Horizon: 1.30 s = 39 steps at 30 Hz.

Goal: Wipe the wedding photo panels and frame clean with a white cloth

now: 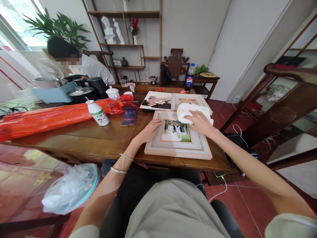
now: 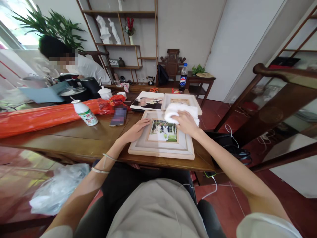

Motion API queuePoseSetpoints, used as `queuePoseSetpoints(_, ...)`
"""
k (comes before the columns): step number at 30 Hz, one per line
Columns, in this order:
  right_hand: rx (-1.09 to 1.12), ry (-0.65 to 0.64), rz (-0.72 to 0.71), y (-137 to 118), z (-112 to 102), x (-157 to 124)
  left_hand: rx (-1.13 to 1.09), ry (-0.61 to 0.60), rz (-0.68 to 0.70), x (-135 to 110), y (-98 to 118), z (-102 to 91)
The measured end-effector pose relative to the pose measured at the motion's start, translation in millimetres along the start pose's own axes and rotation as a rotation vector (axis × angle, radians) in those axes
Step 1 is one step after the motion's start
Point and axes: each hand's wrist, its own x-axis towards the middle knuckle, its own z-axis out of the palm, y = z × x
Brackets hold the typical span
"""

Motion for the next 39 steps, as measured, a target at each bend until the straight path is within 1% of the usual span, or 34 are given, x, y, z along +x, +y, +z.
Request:
queuePoseSetpoints(2, 0.014, -0.052, -0.014, -7, -3, 3, -0.007, 0.002, -0.002, 0, 1, -0.5)
queuePoseSetpoints(4, 0.05, -0.125, -0.043, -21, -14, -1, -0.015, 0.003, -0.009, 0, 2, -0.9)
queuePoseSetpoints(7, 0.144, -0.223, -0.101, -49, -41, -21, -0.01, 0.004, -0.025, 0, 4, -0.8)
queuePoseSetpoints(10, 0.25, -0.308, -0.17, -81, -73, -51, -0.007, 0.009, -0.038, 1, 4, -0.1)
queuePoseSetpoints(12, 0.297, -0.304, -0.183, -101, -90, -70, -0.015, 0.013, -0.036, 1, 4, 0.1)
queuePoseSetpoints(14, 0.32, -0.262, -0.225, -115, -96, -85, -0.02, 0.012, -0.035, 1, 4, -0.3)
queuePoseSetpoints(15, 0.322, -0.233, -0.246, -120, -95, -88, -0.02, 0.007, -0.038, 1, 5, -0.8)
queuePoseSetpoints(17, 0.307, -0.176, -0.259, -120, -85, -88, -0.019, -0.005, -0.047, 1, 6, -1.8)
queuePoseSetpoints(19, 0.271, -0.149, -0.222, -111, -70, -79, -0.019, -0.013, -0.048, 2, 6, -2.7)
queuePoseSetpoints(22, 0.158, -0.146, -0.113, -81, -45, -53, -0.012, -0.021, -0.033, 2, 5, -2.8)
queuePoseSetpoints(24, 0.061, -0.116, -0.048, -57, -31, -34, -0.003, -0.019, -0.019, 1, 3, -2.1)
queuePoseSetpoints(27, -0.011, -0.069, 0.048, -29, -19, -9, 0.004, -0.011, -0.009, 1, 0, -0.8)
queuePoseSetpoints(29, -0.028, -0.041, 0.1, -22, -17, 3, 0.0, -0.009, -0.007, 1, 0, -0.3)
queuePoseSetpoints(31, -0.032, -0.046, 0.092, -24, -17, 9, -0.005, -0.007, -0.01, 1, 0, -0.2)
queuePoseSetpoints(34, 0.011, -0.139, -0.016, -44, -25, 6, -0.008, -0.005, -0.031, 1, 3, -0.7)
queuePoseSetpoints(36, 0.079, -0.201, -0.084, -63, -36, -5, -0.016, -0.002, -0.039, 1, 4, -1.1)
queuePoseSetpoints(39, 0.205, -0.242, -0.196, -92, -60, -29, -0.033, 0.005, -0.047, 2, 6, -1.6)
